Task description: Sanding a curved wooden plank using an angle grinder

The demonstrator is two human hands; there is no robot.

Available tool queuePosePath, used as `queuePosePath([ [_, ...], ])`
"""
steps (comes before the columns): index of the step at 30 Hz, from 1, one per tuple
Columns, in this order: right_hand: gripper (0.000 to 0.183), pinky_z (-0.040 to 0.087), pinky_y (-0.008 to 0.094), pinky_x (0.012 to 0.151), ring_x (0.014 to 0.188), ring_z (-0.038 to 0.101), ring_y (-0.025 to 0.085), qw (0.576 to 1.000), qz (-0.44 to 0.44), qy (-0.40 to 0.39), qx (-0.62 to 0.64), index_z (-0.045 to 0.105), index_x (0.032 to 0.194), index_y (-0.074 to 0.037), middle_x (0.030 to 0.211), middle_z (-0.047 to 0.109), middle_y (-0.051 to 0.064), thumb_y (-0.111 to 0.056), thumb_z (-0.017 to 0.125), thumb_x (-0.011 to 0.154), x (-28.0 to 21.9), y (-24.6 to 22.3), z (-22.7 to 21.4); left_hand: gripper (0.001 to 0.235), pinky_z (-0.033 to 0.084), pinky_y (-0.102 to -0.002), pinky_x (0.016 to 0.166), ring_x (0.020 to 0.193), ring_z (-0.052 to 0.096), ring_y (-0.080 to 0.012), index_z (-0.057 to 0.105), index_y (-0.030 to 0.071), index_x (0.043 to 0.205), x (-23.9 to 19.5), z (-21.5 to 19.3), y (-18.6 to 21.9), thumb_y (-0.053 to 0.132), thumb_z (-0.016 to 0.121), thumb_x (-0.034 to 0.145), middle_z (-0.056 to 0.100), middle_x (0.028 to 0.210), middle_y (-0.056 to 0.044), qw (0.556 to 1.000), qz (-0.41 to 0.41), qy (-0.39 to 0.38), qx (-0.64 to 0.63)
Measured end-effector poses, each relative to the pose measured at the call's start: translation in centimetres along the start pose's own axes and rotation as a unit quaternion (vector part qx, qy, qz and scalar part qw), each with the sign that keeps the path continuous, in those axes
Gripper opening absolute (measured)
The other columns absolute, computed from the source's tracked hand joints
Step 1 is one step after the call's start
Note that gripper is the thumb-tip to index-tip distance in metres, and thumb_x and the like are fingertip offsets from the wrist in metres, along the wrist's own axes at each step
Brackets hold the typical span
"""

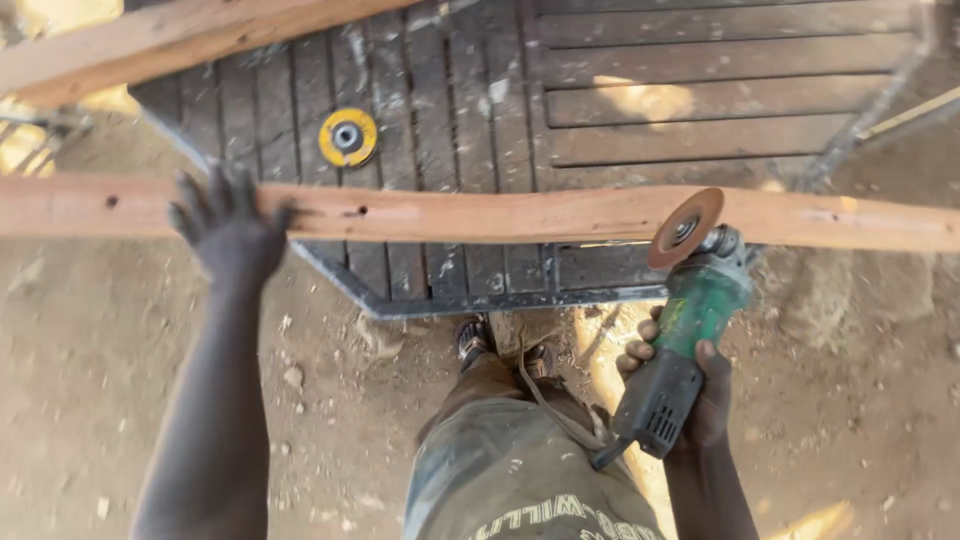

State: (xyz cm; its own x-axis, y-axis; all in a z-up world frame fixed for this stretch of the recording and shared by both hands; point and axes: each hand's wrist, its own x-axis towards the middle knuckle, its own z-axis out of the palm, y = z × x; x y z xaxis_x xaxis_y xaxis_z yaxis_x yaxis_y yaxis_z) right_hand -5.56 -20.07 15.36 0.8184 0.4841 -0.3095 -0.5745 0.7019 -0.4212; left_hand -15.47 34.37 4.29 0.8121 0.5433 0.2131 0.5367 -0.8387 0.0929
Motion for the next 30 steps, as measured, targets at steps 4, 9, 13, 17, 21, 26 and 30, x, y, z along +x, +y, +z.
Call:
queuePosePath([
  [4, 0.054, 0.052, 0.036, 0.081, 0.091, 0.062, 0.020, 0.995, 0.069, 0.035, -0.068, 0.055, 0.118, 0.000, 0.107, 0.060, 0.012, -0.038, 0.077, 0.087, 1.3, 0.5, -2.1, 0.087, 0.004, -0.068, 0.120, 0.154, -0.004, -0.0425, 0.021, 0.018, 0.166, -0.3, -9.1, 1.4, 0.070, 0.030, 0.097, 0.008, 0.173, -0.010, 0.974, -0.174, -0.144, 0.031],
  [9, 0.068, 0.060, 0.040, 0.074, 0.090, 0.069, 0.030, 0.980, 0.125, -0.026, -0.149, 0.052, 0.136, 0.001, 0.107, 0.067, 0.016, -0.033, 0.080, 0.084, 3.4, 0.6, -2.7, 0.088, 0.003, -0.069, 0.122, 0.149, -0.020, -0.0330, 0.005, 0.026, 0.169, 0.3, -9.7, 1.7, 0.069, 0.036, 0.100, -0.012, 0.171, 0.000, 0.950, -0.218, -0.223, 0.010],
  [13, 0.067, 0.058, 0.039, 0.076, 0.089, 0.069, 0.028, 0.972, 0.153, -0.054, -0.172, 0.053, 0.136, -0.001, 0.110, 0.066, 0.013, -0.034, 0.080, 0.085, 4.0, 1.1, -2.4, 0.097, -0.004, -0.067, 0.121, 0.149, -0.021, -0.0324, 0.001, 0.030, 0.168, -0.1, -9.3, 0.4, 0.082, 0.029, 0.092, -0.014, 0.171, 0.001, 0.952, -0.205, -0.225, 0.021],
  [17, 0.054, 0.056, 0.036, 0.071, 0.083, 0.067, 0.027, 0.963, 0.102, -0.018, -0.247, 0.055, 0.127, -0.001, 0.109, 0.067, 0.016, -0.029, 0.075, 0.085, 3.0, 2.8, -1.2, 0.091, -0.006, -0.066, 0.118, 0.153, -0.001, -0.0410, 0.029, 0.023, 0.162, 0.2, -6.7, -2.9, 0.077, 0.045, 0.090, 0.010, 0.171, -0.008, 0.976, -0.168, -0.136, -0.013],
  [21, 0.047, 0.057, 0.036, 0.059, 0.072, 0.069, 0.027, 0.942, 0.061, 0.070, -0.324, 0.060, 0.124, 0.001, 0.103, 0.071, 0.017, -0.023, 0.069, 0.085, 1.8, 6.5, -1.7, 0.093, -0.013, -0.063, 0.116, 0.150, -0.012, -0.0421, 0.034, 0.023, 0.163, 2.1, -8.0, -7.8, 0.085, 0.035, 0.093, 0.003, 0.172, -0.012, 0.983, -0.157, -0.090, -0.029],
  [26, 0.044, 0.056, 0.037, 0.056, 0.071, 0.068, 0.027, 0.930, 0.036, 0.143, -0.337, 0.059, 0.123, -0.001, 0.095, 0.069, 0.015, -0.022, 0.069, 0.086, 0.7, 15.2, -0.4, 0.086, -0.004, -0.064, 0.115, 0.149, 0.001, -0.0412, 0.045, 0.018, 0.160, 4.6, -11.7, -17.7, 0.070, 0.059, 0.094, 0.015, 0.169, -0.009, 0.977, -0.203, -0.030, -0.053],
  [30, 0.036, 0.055, 0.036, 0.050, 0.062, 0.068, 0.028, 0.923, 0.057, 0.186, -0.331, 0.060, 0.110, -0.002, 0.079, 0.069, 0.020, -0.026, 0.070, 0.084, 0.4, 22.7, 1.6, 0.058, 0.048, -0.054, 0.084, 0.111, 0.061, -0.0336, 0.051, 0.025, 0.143, 5.5, -12.5, -24.7, 0.053, 0.070, 0.096, 0.060, 0.131, -0.011, 0.953, -0.254, 0.007, -0.165],
])
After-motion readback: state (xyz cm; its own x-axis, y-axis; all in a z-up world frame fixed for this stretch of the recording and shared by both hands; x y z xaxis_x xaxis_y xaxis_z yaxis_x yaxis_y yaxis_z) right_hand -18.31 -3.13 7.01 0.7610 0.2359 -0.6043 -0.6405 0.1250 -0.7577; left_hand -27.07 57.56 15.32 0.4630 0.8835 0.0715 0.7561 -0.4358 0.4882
